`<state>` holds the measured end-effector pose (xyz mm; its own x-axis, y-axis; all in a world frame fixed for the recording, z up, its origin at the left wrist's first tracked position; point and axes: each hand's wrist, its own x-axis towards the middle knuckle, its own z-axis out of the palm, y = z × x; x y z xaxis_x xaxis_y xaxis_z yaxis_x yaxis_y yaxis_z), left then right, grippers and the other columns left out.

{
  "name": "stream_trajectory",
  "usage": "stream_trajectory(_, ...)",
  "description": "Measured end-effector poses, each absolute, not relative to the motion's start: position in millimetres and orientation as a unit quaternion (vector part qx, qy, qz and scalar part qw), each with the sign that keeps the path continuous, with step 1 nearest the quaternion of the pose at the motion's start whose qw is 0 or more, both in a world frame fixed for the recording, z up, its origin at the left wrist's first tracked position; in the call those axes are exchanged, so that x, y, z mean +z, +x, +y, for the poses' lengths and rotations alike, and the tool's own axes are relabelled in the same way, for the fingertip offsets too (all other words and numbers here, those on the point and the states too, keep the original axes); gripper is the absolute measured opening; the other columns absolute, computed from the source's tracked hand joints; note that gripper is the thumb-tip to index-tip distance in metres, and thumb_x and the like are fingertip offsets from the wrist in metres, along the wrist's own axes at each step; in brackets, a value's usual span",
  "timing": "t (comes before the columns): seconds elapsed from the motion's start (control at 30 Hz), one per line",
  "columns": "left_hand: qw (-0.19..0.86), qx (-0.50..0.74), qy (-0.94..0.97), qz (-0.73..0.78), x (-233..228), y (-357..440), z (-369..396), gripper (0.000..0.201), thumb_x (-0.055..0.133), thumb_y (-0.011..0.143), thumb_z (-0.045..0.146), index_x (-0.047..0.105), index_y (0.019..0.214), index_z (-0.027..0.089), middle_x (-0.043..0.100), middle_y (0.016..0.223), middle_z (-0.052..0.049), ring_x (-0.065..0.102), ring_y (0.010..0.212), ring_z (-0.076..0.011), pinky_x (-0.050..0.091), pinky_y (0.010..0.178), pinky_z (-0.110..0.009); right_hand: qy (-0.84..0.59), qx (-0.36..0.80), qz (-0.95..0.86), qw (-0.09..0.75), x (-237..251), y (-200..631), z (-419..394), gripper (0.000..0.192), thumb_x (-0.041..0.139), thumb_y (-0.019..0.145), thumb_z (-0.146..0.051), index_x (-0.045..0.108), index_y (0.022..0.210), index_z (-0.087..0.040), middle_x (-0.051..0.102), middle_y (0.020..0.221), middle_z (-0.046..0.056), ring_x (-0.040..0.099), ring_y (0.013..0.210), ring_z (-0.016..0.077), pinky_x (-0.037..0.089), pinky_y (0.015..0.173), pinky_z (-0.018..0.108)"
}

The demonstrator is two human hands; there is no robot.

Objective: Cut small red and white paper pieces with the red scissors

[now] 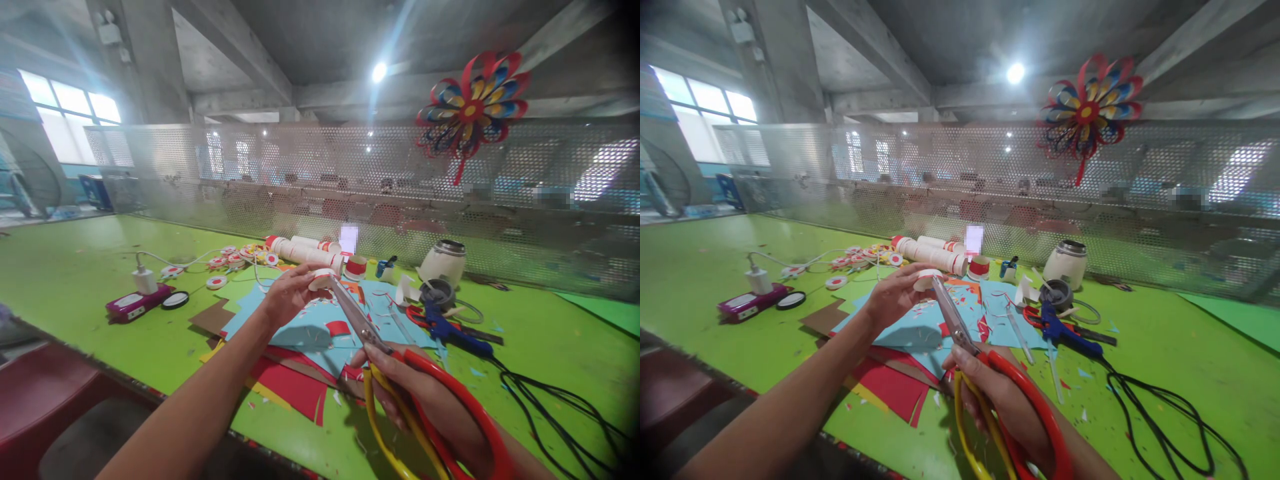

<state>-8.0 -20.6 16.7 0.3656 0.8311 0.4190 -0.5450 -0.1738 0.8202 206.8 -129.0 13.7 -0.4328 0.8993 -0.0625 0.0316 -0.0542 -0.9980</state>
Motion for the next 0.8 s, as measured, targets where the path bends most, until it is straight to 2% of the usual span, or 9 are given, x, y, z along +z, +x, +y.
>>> stream_trajectory(0.3,0.621,0.557,0.532,0.144,16.5,-7.5,-21.7,0.027,0.058,0.078,0.018,0.066,0.103,0.011,0.067,0.105,-0.015,0.063,0.096,-0.0257,0.05,0.081,-0.037,-0.401,0.581,-0.612,0.357,15.2,204.1,-130.0,0.04,0.052,0.085,-0.053,0.061,0.091,-0.014,0.044,0.044,-0.008,0.037,0.035,0.0045,0.028,0.036,0.016)
stream_trajectory(0.8,0.627,0.547,0.54,0.125,15.1,-8.4,-19.7,0.029,0.055,0.079,0.017,0.064,0.106,0.01,0.065,0.109,-0.018,0.06,0.104,-0.031,0.048,0.086,-0.045,-0.395,0.591,-0.605,0.358,13.6,204.7,-129.5,0.04,0.049,0.087,-0.052,0.06,0.092,-0.014,0.044,0.045,-0.007,0.038,0.035,0.0046,0.03,0.035,0.016)
